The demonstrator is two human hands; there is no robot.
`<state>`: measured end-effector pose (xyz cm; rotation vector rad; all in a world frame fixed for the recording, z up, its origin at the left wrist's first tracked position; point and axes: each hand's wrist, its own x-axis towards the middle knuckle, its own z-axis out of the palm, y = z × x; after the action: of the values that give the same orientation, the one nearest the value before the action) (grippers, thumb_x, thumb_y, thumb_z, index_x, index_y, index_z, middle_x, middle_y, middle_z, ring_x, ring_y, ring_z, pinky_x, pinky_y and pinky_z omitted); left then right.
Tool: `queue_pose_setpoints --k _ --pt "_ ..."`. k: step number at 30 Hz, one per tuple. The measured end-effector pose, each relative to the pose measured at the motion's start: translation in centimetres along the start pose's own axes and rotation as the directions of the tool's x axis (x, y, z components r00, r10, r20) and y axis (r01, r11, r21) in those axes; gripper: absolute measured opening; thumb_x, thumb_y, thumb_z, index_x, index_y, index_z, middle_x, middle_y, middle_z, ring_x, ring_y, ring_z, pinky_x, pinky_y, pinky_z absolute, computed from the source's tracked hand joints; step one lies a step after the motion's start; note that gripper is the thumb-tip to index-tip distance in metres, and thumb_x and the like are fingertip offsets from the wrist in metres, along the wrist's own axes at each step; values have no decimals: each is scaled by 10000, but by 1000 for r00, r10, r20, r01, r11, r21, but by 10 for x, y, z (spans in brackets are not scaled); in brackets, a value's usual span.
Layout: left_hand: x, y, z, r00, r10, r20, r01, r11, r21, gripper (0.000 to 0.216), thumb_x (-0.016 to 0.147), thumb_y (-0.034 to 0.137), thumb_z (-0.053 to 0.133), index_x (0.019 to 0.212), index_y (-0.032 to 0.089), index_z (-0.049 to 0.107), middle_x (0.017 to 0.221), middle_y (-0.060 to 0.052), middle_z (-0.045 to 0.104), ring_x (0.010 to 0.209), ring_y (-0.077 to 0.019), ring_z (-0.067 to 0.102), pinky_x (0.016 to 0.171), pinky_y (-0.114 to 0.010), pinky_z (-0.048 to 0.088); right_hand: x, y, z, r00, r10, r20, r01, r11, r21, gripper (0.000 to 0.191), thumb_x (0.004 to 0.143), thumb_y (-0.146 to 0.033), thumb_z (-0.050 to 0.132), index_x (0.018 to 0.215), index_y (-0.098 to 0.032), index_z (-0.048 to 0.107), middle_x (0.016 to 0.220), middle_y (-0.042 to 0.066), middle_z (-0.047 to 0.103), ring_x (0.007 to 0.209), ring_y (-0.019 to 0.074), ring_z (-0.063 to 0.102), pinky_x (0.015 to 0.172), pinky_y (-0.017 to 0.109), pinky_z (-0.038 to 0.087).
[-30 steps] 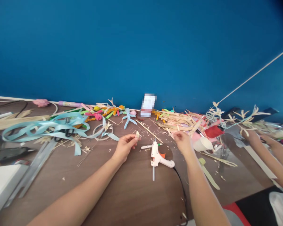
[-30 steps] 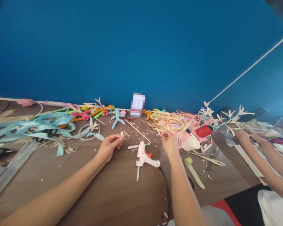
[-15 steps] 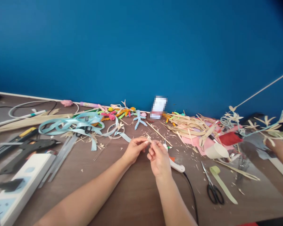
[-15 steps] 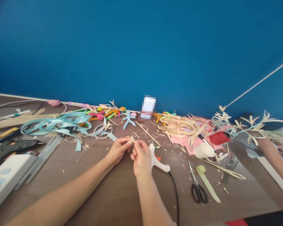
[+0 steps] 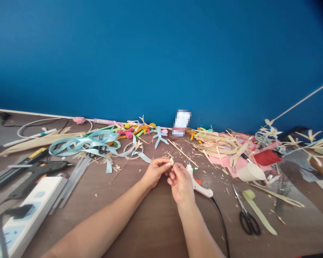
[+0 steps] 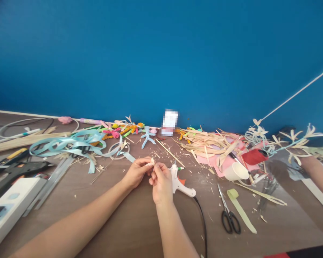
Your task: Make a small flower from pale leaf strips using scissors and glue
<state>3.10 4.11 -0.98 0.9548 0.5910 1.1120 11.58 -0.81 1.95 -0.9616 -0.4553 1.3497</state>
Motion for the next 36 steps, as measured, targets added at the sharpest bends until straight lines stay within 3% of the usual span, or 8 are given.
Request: queue_pose_setpoints --k 9,18,23,29,36 --pt "-3 2 2 1000 12 10 -13 998 57 179 626 294 671 718 141 672 798 -36 540 542 -67 501 462 -186 414 -3 1 1 1000 -12 -13 12 1000 -2 172 672 -276 611 737 -206 468 509 -77 402 461 67 391 372 150 246" --pt "-4 2 3 999 36 -11 -34 990 140 179 639 305 653 712 142 660 731 -28 570 524 -74 485 453 -191 408 -1 6 1 985 -167 -45 158 976 -150 178 716 -311 584 739 -211 439 492 -89 363 432 64 379 355 149 253" --pt "-5 2 4 995 95 -15 -91 980 179 129 662 260 641 721 147 658 724 -17 558 501 -65 488 468 -198 414 1 10 -4 961 -271 -43 243 913 -328 141 776 -328 523 757 -210 449 515 -81 397 412 58 359 357 164 266" --pt "-6 1 3 988 154 -20 -147 966 212 101 671 236 635 723 155 668 723 -26 561 535 -83 508 503 -215 432 -1 4 -7 931 -364 17 311 769 -559 123 799 -321 491 784 -199 482 609 -37 503 444 71 410 408 197 335" --pt "-5 -2 1 978 204 -49 -183 942 282 132 665 265 638 729 155 673 720 -34 584 572 -103 531 527 -229 456 0 3 -8 934 -357 7 296 760 -579 140 782 -319 511 795 -181 525 595 -28 526 449 77 424 411 194 357"
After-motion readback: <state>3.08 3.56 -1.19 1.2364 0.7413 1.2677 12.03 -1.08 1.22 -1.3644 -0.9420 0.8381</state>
